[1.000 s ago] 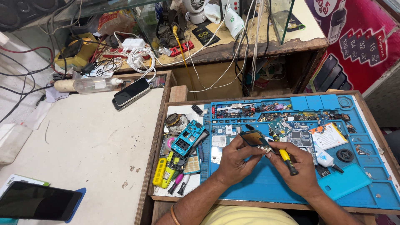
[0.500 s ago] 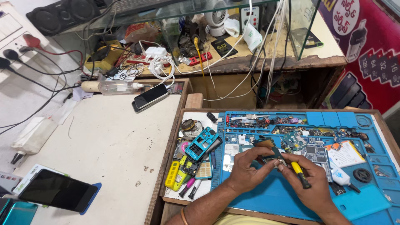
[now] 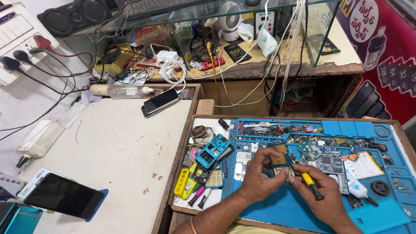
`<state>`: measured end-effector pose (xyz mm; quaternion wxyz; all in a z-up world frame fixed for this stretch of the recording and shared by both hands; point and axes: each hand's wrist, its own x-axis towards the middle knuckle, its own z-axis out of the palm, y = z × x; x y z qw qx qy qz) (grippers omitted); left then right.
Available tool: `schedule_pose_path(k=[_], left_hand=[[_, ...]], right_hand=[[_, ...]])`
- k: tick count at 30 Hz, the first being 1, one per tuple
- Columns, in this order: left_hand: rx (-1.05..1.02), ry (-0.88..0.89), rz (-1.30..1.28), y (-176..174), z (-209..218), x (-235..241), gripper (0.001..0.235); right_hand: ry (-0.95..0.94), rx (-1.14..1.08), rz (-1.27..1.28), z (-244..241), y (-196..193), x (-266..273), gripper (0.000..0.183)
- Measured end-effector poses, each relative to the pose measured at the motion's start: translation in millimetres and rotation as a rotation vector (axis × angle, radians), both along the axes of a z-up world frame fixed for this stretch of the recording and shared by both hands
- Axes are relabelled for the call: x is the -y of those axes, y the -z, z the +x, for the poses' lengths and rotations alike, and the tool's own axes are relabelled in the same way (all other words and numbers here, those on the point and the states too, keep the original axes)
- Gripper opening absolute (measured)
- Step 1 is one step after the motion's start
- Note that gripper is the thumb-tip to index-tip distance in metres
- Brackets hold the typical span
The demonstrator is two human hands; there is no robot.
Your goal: The person holds a green circuit board and uses a yellow-handled screwdriver to scrape and clean the surface of the board. They rotate the board to access different areas and continue scraping specific components and traces.
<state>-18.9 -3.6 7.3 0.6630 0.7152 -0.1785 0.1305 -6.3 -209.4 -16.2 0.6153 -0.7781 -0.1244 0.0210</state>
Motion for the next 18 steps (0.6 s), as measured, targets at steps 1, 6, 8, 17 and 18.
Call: schedule_pose_path(k=[1, 6, 8, 17, 18], left_hand=[[0.001, 0.015, -0.016, 1, 0, 0, 0.041], [-0.041, 0.048, -0.043, 3, -1, -1, 0.045], [-0.081, 0.094, -0.095, 1, 1, 0, 0.05], [-0.283, 0.164, -0.286, -4, 10, 2, 0.097], [-0.292, 0.168, -0.282, -5, 11, 1, 0.098]], right_hand=[[-0.011, -0.011, 0.01, 0, 0, 0, 0.038], [-0.028, -0.087, 0.08, 1, -2, -3, 0.033], [-0.012, -0.134, 0.12, 0, -5, -3, 0.031], [0.033, -0.305, 0.296, 8, -10, 0, 0.032], [0.026, -0.313, 0.315, 8, -10, 0, 0.032]])
